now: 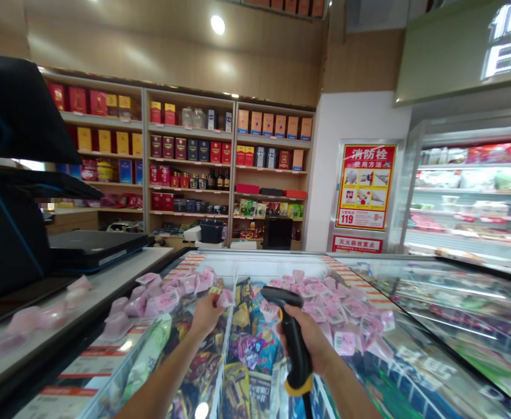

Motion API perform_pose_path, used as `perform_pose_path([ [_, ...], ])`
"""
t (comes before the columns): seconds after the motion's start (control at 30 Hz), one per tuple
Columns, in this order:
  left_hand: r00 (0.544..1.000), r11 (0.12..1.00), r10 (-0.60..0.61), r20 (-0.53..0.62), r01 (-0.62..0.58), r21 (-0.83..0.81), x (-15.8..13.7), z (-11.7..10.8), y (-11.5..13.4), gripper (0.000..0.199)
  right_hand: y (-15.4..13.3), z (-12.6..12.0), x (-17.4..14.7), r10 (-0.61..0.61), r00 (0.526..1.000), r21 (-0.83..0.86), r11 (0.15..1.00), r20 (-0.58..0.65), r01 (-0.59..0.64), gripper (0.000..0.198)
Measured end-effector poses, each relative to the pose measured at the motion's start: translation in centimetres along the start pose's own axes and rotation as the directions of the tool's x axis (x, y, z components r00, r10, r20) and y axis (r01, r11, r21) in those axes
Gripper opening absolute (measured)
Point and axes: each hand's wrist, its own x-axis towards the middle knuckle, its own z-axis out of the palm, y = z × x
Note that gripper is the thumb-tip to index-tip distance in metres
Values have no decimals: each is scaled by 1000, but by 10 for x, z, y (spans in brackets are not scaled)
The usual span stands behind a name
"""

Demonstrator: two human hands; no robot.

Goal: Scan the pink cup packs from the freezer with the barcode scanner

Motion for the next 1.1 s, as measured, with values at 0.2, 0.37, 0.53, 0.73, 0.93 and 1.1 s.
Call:
perform_pose_path([
  [0.2, 998, 978, 63, 13, -65, 200, 4, 23, 25, 24, -2, -16, 6, -22, 998, -4, 1000, -52, 21, 37],
  [0.37, 979, 949, 182, 94, -200, 242, 4, 62, 55, 25, -3, -16, 4, -49, 998, -26, 999, -51, 48, 37],
  [0.53, 958, 912, 271, 93, -287, 294, 8, 66, 63, 28, -6, -14, 0, -62, 995, 1, 998, -82, 62, 31],
  [0.73, 965, 854, 241, -100, -162, 495, 38, -9, 15, 32, -8, -13, -1, -72, 994, 13, 997, -87, 73, 29],
  [0.93, 972, 762, 225, -69, -131, 634, 41, -36, -14, 24, -5, -9, 0, -50, 997, -5, 999, -66, 50, 31],
  [1.1, 971, 725, 236, -42, -147, 673, 31, -29, -7, 23, -2, -4, -2, -52, 996, -28, 998, -71, 50, 26],
])
